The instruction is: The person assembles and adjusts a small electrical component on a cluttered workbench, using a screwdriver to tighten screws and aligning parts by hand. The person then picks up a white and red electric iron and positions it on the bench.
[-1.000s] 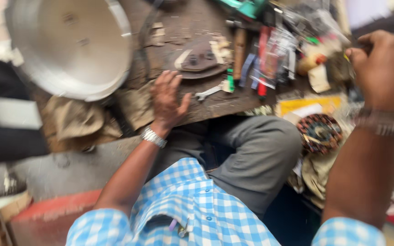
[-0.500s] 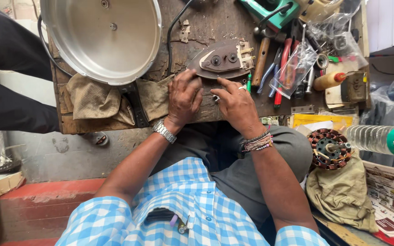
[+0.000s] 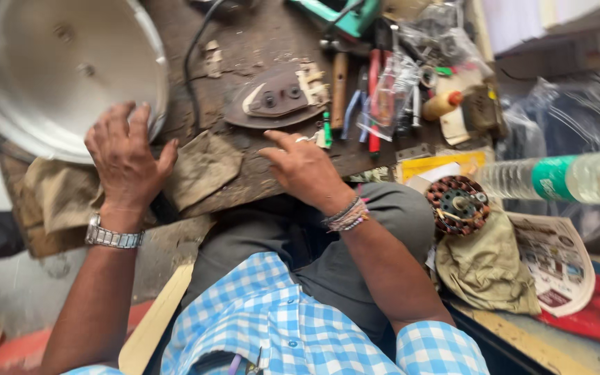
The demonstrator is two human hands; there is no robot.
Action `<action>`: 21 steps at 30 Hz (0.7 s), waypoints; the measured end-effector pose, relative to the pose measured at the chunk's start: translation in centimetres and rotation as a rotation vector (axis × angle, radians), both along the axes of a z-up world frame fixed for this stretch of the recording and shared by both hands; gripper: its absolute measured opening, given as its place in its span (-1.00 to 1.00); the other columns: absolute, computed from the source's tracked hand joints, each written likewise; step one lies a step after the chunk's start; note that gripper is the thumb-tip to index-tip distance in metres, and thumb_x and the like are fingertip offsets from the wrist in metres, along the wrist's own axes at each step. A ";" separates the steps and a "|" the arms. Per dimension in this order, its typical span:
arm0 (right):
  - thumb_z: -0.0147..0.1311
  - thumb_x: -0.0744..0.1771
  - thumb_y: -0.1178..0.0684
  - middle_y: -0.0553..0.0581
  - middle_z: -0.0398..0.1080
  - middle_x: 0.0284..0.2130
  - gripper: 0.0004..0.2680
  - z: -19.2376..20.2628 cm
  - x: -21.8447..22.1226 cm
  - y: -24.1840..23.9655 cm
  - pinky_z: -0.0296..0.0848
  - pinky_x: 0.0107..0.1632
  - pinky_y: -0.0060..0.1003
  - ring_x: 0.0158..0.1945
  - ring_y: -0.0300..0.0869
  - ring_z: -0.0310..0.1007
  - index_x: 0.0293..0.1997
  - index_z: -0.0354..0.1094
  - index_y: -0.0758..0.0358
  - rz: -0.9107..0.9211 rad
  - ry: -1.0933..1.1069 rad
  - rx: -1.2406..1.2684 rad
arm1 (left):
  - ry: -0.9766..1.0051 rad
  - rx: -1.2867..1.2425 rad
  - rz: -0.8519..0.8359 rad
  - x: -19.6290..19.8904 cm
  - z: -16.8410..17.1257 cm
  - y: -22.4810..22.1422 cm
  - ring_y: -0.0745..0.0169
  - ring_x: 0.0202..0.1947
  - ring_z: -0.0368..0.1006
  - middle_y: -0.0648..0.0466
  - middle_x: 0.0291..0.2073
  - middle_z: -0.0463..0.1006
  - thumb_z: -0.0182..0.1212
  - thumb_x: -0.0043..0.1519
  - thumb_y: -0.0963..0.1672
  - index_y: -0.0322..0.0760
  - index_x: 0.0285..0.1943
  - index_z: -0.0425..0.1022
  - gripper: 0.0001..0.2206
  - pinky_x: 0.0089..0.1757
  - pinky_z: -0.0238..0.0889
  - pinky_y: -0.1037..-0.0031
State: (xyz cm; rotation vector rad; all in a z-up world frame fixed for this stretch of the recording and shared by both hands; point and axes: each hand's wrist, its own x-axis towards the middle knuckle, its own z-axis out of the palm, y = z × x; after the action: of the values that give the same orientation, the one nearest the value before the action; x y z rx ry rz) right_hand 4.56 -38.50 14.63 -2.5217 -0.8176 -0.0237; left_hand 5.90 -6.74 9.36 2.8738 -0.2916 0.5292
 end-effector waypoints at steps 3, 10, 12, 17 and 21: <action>0.22 0.25 0.15 0.23 0.39 0.13 -0.74 -0.9 0.0 0.0 0.46 0.01 -0.08 -0.03 0.05 0.45 0.03 0.43 0.21 0.023 0.002 0.002 | -0.020 0.118 0.049 0.6 -2.4 -0.7 0.05 -0.02 0.43 -0.08 0.00 0.53 0.36 0.30 -0.07 -0.27 0.20 0.52 -0.66 -0.03 0.24 0.23; 0.18 0.28 0.16 0.15 0.46 0.01 -0.80 -1.3 0.1 0.0 0.46 -0.02 -0.10 -0.08 0.00 0.48 -0.01 0.45 0.21 0.053 -0.019 -0.056 | -0.048 0.155 0.005 1.5 -3.7 0.4 0.24 -0.36 0.37 0.05 -0.31 0.55 0.15 0.43 -0.20 -0.30 -0.01 0.57 -0.91 -0.33 0.19 0.41; 0.17 0.28 0.17 0.13 0.47 0.00 -0.80 -1.4 0.0 0.1 0.47 -0.02 -0.11 -0.09 -0.01 0.48 -0.01 0.46 0.21 0.068 -0.024 -0.061 | -0.048 0.133 -0.065 1.0 -3.2 0.5 0.23 -0.35 0.37 0.04 -0.30 0.55 0.14 0.40 -0.21 -0.30 -0.01 0.56 -0.90 -0.32 0.20 0.40; 0.17 0.26 0.18 0.13 0.47 -0.01 -0.78 -1.2 -0.1 0.1 0.47 -0.03 -0.11 -0.08 0.00 0.48 0.00 0.46 0.21 0.066 0.004 -0.080 | -0.142 0.137 -0.323 0.8 0.5 -1.5 0.23 -0.29 0.41 0.01 -0.26 0.56 0.12 0.38 -0.20 -0.29 -0.06 0.51 -0.92 -0.26 0.24 0.40; 0.17 0.26 0.14 0.13 0.47 -0.03 -0.77 -1.2 -0.1 0.3 0.47 -0.05 -0.09 -0.11 0.02 0.48 0.00 0.46 0.20 0.066 0.046 -0.130 | -0.195 0.173 -0.483 4.1 5.8 -5.3 0.26 -0.35 0.37 0.09 -0.31 0.54 0.10 0.34 -0.22 -0.23 -0.06 0.52 -0.90 -0.30 0.22 0.44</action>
State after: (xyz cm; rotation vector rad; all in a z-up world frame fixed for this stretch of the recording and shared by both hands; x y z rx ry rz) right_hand 4.47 -38.22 13.44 -2.6041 -0.9106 0.1126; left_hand 10.00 -12.02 15.14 2.7582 -1.0737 0.7122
